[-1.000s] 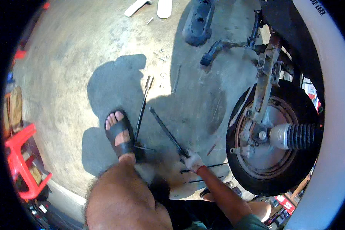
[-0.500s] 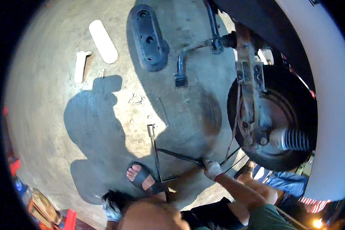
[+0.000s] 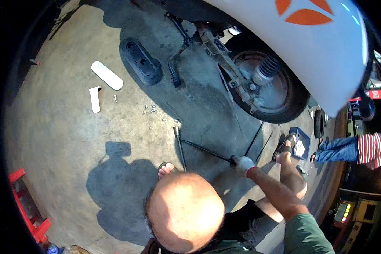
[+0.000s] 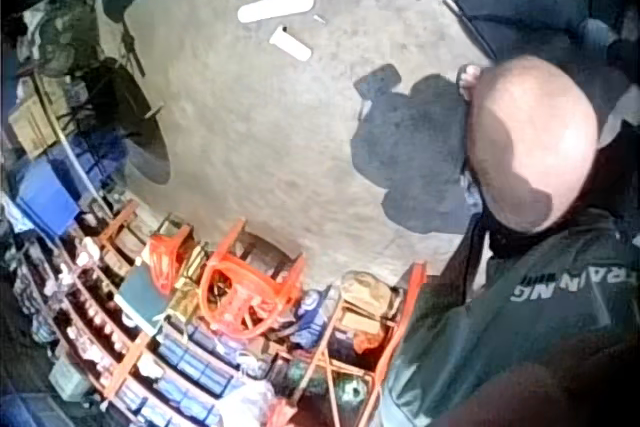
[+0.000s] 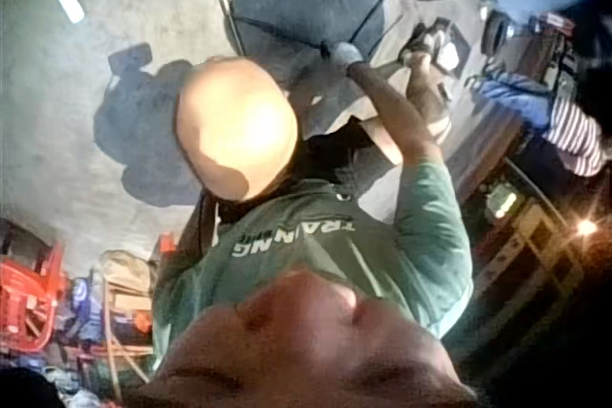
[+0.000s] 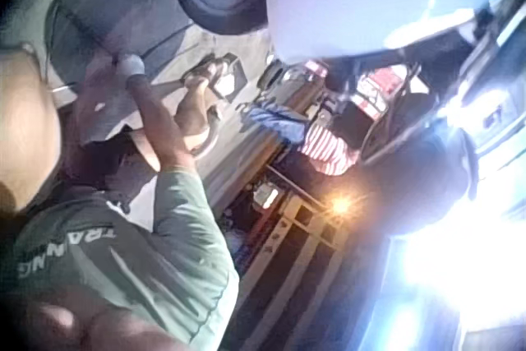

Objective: The person removes an old tire from a scooter wheel rim using tire levers and then installs a new tire onto the rim.

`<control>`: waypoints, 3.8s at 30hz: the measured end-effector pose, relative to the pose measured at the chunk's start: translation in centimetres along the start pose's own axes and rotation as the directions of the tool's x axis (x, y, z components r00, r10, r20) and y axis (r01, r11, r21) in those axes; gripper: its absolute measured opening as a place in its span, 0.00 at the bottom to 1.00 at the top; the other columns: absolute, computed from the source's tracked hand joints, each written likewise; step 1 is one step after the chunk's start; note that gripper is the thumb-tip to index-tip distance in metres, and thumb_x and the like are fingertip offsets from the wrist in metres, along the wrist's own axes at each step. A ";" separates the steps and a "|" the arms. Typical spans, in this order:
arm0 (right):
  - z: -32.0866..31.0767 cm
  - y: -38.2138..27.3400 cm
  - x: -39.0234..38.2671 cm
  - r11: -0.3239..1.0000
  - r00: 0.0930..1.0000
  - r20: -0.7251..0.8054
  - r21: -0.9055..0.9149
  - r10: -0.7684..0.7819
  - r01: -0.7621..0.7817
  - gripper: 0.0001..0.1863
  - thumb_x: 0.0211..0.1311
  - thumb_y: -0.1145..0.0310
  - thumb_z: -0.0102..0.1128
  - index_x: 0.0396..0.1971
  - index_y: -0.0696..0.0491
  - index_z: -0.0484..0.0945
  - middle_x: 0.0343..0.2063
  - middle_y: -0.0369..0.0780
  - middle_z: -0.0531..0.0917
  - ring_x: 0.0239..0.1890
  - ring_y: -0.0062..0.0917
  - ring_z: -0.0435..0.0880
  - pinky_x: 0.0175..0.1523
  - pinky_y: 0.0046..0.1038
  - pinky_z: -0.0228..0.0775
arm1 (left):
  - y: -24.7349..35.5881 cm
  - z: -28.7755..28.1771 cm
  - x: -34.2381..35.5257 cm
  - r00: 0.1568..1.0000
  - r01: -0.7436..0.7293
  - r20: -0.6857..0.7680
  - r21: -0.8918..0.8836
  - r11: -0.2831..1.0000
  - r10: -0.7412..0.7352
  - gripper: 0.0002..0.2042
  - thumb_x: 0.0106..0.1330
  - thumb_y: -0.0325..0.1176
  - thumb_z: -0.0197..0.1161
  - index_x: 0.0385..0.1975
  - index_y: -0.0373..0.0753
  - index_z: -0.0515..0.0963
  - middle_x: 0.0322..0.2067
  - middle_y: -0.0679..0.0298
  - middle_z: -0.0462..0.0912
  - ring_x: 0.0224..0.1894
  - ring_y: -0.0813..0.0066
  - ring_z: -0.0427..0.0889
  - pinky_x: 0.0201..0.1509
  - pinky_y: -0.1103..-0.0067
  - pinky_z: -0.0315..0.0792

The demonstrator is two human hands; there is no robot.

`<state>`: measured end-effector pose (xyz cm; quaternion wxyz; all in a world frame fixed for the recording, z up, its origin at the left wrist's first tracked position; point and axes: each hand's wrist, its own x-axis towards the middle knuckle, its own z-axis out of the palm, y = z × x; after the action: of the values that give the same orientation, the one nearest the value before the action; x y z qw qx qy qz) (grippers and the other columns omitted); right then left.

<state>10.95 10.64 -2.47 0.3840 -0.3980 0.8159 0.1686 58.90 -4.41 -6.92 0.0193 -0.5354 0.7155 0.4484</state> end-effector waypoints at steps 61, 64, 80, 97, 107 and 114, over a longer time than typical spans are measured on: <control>-19.1 10.5 -5.9 0.879 0.129 -0.887 0.458 0.443 0.130 0.42 0.52 0.57 0.66 0.66 0.53 0.57 0.60 0.50 0.68 0.64 0.39 0.66 0.67 0.37 0.60 | 64.9 5.9 21.5 -0.146 -0.638 0.418 0.653 -0.408 0.897 0.27 0.62 0.49 0.60 0.55 0.38 0.72 0.49 0.49 0.78 0.51 0.53 0.77 0.56 0.62 0.70; -21.3 9.8 -6.6 0.828 0.362 -0.808 0.541 0.464 0.145 0.46 0.50 0.55 0.68 0.67 0.52 0.55 0.60 0.52 0.69 0.63 0.41 0.69 0.66 0.35 0.62 | 64.3 6.7 21.2 -0.174 -0.696 0.387 0.603 -0.391 0.906 0.27 0.62 0.49 0.59 0.56 0.38 0.71 0.50 0.48 0.77 0.52 0.53 0.76 0.57 0.61 0.68; -14.8 11.1 -3.9 0.317 0.688 -0.481 0.877 0.544 0.363 0.37 0.59 0.76 0.63 0.67 0.50 0.58 0.63 0.40 0.68 0.58 0.27 0.72 0.62 0.30 0.66 | 63.1 6.7 23.0 -0.227 -0.800 0.302 0.485 -0.354 0.926 0.27 0.64 0.49 0.55 0.59 0.39 0.68 0.56 0.47 0.72 0.58 0.49 0.70 0.63 0.57 0.62; -12.2 10.8 -6.1 0.447 0.438 -0.583 0.810 0.684 0.380 0.28 0.64 0.67 0.58 0.63 0.56 0.64 0.58 0.46 0.74 0.60 0.29 0.73 0.62 0.28 0.67 | 63.4 8.1 24.6 -0.401 -0.776 0.147 0.470 -0.420 0.904 0.27 0.65 0.49 0.54 0.59 0.38 0.68 0.57 0.47 0.72 0.60 0.46 0.68 0.65 0.56 0.60; -19.3 12.4 -4.5 0.791 0.386 -0.747 0.608 0.541 0.069 0.48 0.50 0.43 0.69 0.67 0.49 0.58 0.60 0.48 0.71 0.63 0.41 0.70 0.67 0.38 0.62 | 63.9 7.9 22.7 -0.228 -0.858 0.273 0.397 -0.325 0.935 0.29 0.65 0.50 0.53 0.62 0.40 0.64 0.60 0.48 0.69 0.63 0.48 0.65 0.67 0.59 0.57; -22.3 7.9 -6.6 0.690 0.418 -0.649 0.720 0.635 0.070 0.41 0.50 0.57 0.66 0.64 0.53 0.61 0.57 0.51 0.72 0.61 0.42 0.70 0.63 0.35 0.63 | 64.0 8.3 22.5 -0.225 -0.850 0.289 0.409 -0.332 0.931 0.28 0.64 0.50 0.54 0.60 0.40 0.66 0.58 0.48 0.70 0.62 0.48 0.66 0.66 0.59 0.59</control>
<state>-3.58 6.10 16.78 -0.0118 -0.1068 0.9524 -0.2854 -4.52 -14.18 16.44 -0.2650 0.2185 0.9377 0.0518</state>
